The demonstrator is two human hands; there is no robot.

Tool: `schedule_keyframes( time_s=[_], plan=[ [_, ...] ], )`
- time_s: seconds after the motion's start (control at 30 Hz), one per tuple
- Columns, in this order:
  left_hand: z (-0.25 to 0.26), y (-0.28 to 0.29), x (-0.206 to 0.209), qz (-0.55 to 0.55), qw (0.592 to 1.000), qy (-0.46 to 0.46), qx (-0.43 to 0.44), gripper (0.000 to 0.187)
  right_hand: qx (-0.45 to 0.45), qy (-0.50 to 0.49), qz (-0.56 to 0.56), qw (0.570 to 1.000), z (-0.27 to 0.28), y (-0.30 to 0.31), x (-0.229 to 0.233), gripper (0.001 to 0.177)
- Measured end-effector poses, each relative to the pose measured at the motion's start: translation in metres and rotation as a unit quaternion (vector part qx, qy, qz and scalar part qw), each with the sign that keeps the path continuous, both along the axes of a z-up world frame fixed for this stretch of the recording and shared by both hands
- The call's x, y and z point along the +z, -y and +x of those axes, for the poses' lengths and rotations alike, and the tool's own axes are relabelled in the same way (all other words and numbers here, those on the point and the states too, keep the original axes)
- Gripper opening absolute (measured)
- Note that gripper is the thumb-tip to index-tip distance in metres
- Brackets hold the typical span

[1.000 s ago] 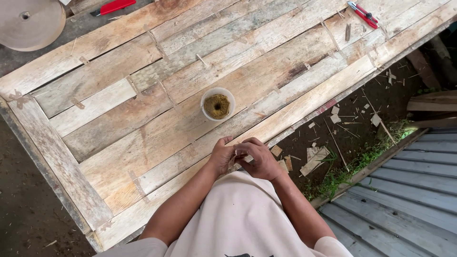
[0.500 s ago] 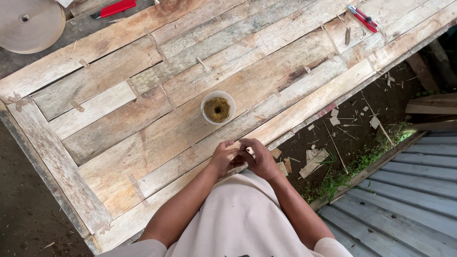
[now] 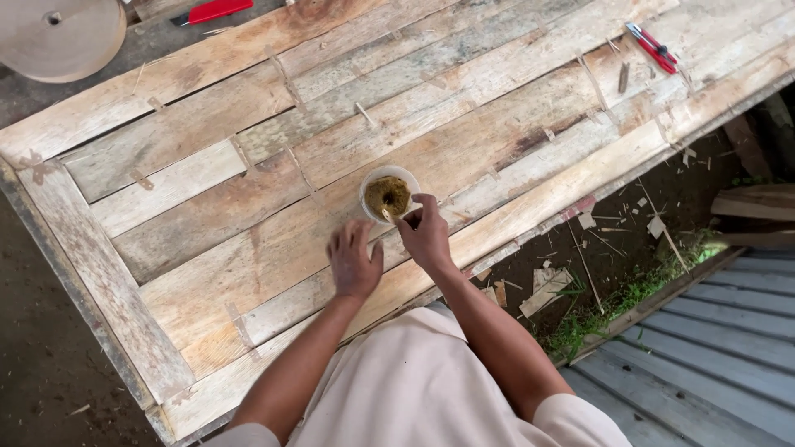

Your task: The person repeatedly scoops a brown paste from a small container and rubs it into gaps and joints on a wooden plank surface. The person uses a small stick to apply the paste and smooths it with fingers across multiple areas of the board.

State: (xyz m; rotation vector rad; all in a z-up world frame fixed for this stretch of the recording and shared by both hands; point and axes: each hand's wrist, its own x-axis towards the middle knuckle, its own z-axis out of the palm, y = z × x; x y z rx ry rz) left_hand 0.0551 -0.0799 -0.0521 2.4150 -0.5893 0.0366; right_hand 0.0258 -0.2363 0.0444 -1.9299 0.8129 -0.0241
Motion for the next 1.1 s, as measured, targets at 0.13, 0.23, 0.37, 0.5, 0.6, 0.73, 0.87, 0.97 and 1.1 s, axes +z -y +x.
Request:
schedule_keyframes(
  time_s=[0.13, 0.23, 0.37, 0.5, 0.6, 0.73, 0.87, 0.97, 1.1],
  plan=[
    [0.033, -0.008, 0.027, 0.059, 0.997, 0.048, -0.029, 0.06, 0.023, -0.006, -0.041, 0.999, 0.031, -0.01, -0.014, 0.045],
    [0.046, -0.004, 0.036, 0.133, 0.987, -0.018, -0.086, 0.063, 0.046, -0.027, -0.095, 0.994, 0.046, -0.014, -0.015, 0.045],
    [0.055, 0.004, 0.049, 0.183, 0.97, -0.102, -0.125, 0.061, 0.043, -0.033, -0.118, 0.992, 0.05, -0.013, -0.035, 0.044],
    [0.063, 0.009, 0.056, 0.206, 0.958, -0.15, -0.132, 0.063, 0.038, -0.014, -0.127, 0.991, 0.049, -0.01, -0.048, 0.045],
    [0.068, 0.01, 0.047, 0.256, 0.948, -0.097, -0.161, 0.061, 0.035, -0.027, -0.133, 0.99, 0.048, -0.009, -0.058, 0.045],
    [0.067, 0.01, 0.04, 0.267, 0.944, 0.033, -0.19, 0.052, 0.039, -0.028, -0.153, 0.987, 0.045, -0.008, -0.07, 0.049],
    [0.069, 0.012, 0.041, 0.263, 0.943, 0.067, -0.193, 0.049, 0.027, -0.003, -0.148, 0.989, 0.044, -0.009, -0.068, 0.045],
    [0.071, 0.014, 0.042, 0.281, 0.938, 0.061, -0.192, 0.05, 0.024, 0.014, -0.152, 0.988, 0.045, -0.008, -0.073, 0.045],
    [0.068, 0.012, 0.047, 0.302, 0.929, 0.043, -0.208, 0.064, 0.026, 0.012, -0.165, 0.986, 0.042, -0.007, -0.082, 0.045]
  ],
)
